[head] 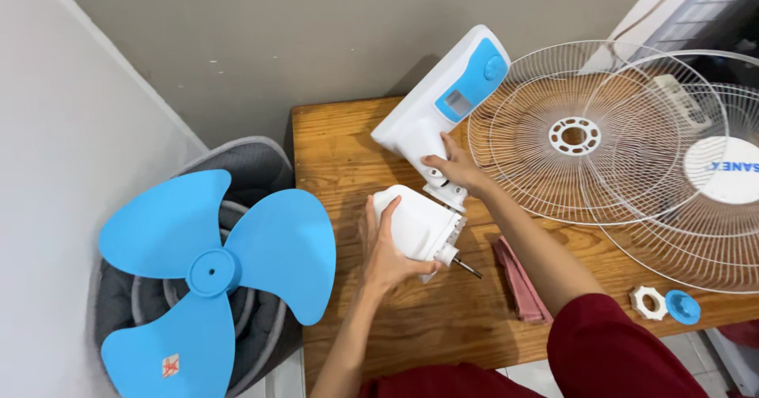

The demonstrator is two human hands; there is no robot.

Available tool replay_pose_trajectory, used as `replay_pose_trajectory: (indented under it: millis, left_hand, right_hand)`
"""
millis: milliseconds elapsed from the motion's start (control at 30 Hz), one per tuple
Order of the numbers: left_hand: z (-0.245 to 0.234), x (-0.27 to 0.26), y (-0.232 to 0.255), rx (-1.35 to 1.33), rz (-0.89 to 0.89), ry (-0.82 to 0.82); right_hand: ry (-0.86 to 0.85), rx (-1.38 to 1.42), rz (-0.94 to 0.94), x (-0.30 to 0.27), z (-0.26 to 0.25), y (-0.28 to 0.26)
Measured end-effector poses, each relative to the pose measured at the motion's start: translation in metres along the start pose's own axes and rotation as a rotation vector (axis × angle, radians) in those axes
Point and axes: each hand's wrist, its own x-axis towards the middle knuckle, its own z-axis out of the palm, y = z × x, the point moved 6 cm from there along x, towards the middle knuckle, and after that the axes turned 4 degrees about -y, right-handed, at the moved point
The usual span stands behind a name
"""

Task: The person wipes the white plastic housing of a disassembled electric fan with a pink cloth, then wipes the metal fan cage. The fan blades and other parts remain on the table.

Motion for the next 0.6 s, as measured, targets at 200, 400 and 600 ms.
replay_pose_trajectory:
  millis: [200,400,600]
  left_hand:
    - [-0.002,-0.01,0.012,0.221,-0.145,-0.064]
    - [0.005,-0.004,0.024,0.324,-0.169,-0.118]
    - [0.019,0.0,0.034,0.361,-0.158,-0.08]
  right_hand:
    - [-0.101,0.182,-0.009,-0.011,0.025,-0.001]
    - [-0.17,0.362,0.049,-0.006,0.034,0.021]
    - [-0.245,0.491,-0.025,0.009,0.033,0.033]
